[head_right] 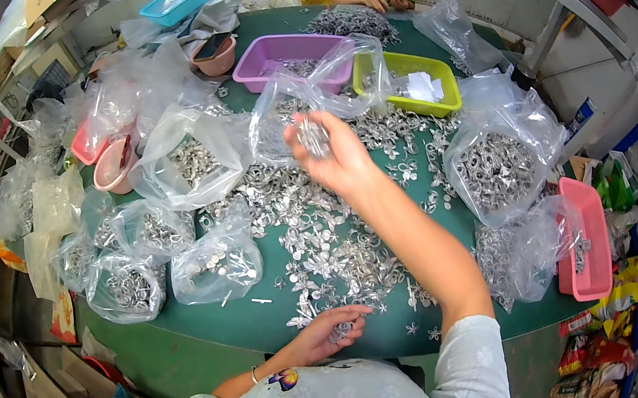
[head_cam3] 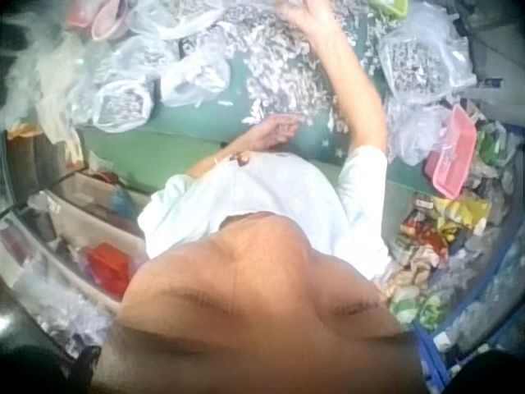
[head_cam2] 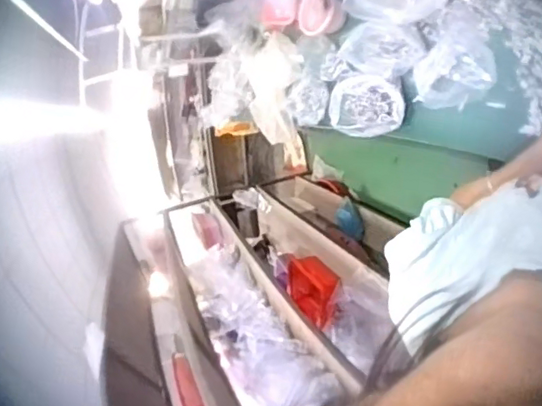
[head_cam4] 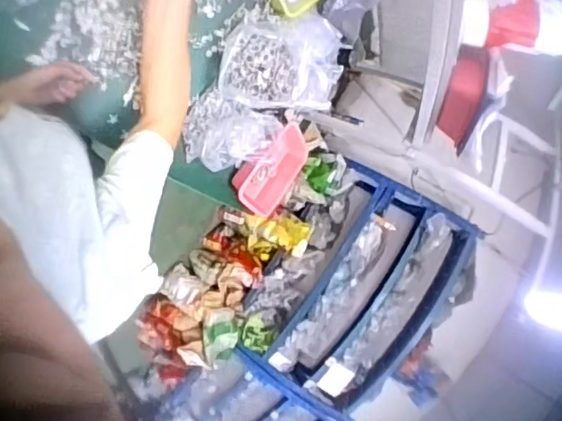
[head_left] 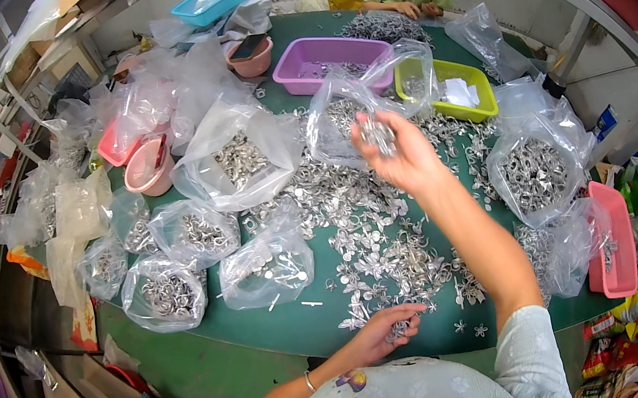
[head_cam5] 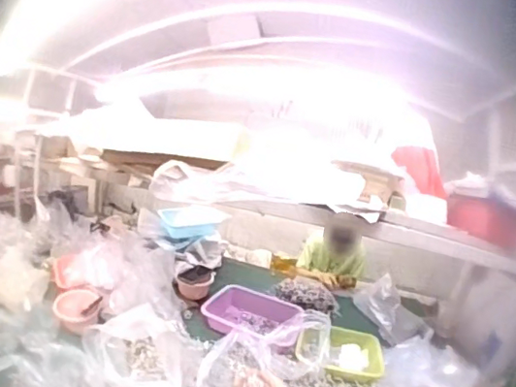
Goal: The person sits at a green workbench and assembles small silver metal components by hand. They pick up flower-shaped pieces and small cylindrical pins, inserting the pins into the center of the flowers. The assembled units are placed into a pile on the table.
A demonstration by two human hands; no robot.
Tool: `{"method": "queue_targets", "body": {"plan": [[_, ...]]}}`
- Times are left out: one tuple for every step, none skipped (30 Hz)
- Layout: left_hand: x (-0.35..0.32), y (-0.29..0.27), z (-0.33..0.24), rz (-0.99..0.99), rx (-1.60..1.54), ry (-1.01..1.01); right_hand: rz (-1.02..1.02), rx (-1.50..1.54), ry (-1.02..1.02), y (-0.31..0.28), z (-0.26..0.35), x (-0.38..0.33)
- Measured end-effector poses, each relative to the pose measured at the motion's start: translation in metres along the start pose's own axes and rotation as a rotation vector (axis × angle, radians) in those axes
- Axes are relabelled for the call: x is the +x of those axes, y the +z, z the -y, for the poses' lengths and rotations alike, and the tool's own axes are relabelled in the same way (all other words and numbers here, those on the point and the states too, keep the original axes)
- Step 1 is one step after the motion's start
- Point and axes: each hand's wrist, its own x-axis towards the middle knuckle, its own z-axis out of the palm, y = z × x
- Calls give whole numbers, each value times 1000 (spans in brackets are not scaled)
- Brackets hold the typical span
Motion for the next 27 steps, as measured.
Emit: {"method": "queue_targets", "body": {"plan": [[-1, -1, -2, 11, 7, 22, 7, -129, -106, 3, 8, 22], [-3, -3, -4, 13, -9, 32, -70, -159, -142, 15, 11, 37], [-6, -4, -3, 15, -28, 39, -151, -188, -178, 25, 11, 49], [-7, -5, -4, 19, -45, 43, -233, -217, -218, 31, 11, 55], [-8, -9, -2, 17, -49, 55, -206, -365, -258, 35, 6, 53], [-8, -12, -1, 17, -50, 63, -177, -512, -301, 39, 4, 49], [-7, -14, 0, 18, -48, 69, -149, -658, -347, 44, 3, 44], [-5, -11, 0, 9, -26, 65, -113, -711, -299, 44, 10, 37], [-5, -8, 0, -14, -13, 48, -88, -748, -238, 38, 16, 31], [-4, -4, -3, -34, 5, 25, -66, -781, -182, 32, 24, 25], [-3, -3, -4, 12, 20, 45, -29, -904, -184, 17, 29, 16], [-5, 0, -3, 8, 27, 80, -45, -948, -200, 3, 36, 5], [-9, -1, -3, -16, 13, 73, 84, -1020, -220, -5, 35, -17], [-9, -3, -3, -20, 10, 67, 211, -1106, -256, -12, 38, -45], [-8, -4, -2, -10, -17, 47, 163, -1210, -318, -23, 41, -79], [-7, -4, 0, -1, -42, 36, 122, -1321, -375, -36, 44, -116], [-5, -1, 2, -35, -69, 0, 1, -1355, -378, -52, 44, -151], [-3, 1, 4, -32, -42, -18, -113, -1383, -379, -72, 40, -185], [0, 4, 5, -29, -13, -30, -252, -1473, -375, -96, 36, -217], [4, 7, 6, -24, 13, -41, -392, -1560, -365, -121, 29, -243], [8, 12, 6, -19, 15, -72, -546, -1700, -333, -137, 18, -265], [12, 15, 8, -19, 21, -91, -688, -1832, -293, -153, 5, -280], [17, 18, 10, -16, 29, -115, -736, -1973, -411, -172, -10, -289], [20, 20, 12, -21, 40, -129, -769, -2108, -537, -190, -24, -292], [23, 24, 14, -5, 60, -130, -845, -2097, -456, -198, -37, -292], [27, 28, 16, -4, 111, -125, -892, -2196, -454, -196, -47, -286], [29, 32, 18, -1, 163, -119, -894, -2166, -511, -199, -57, -279]]}}
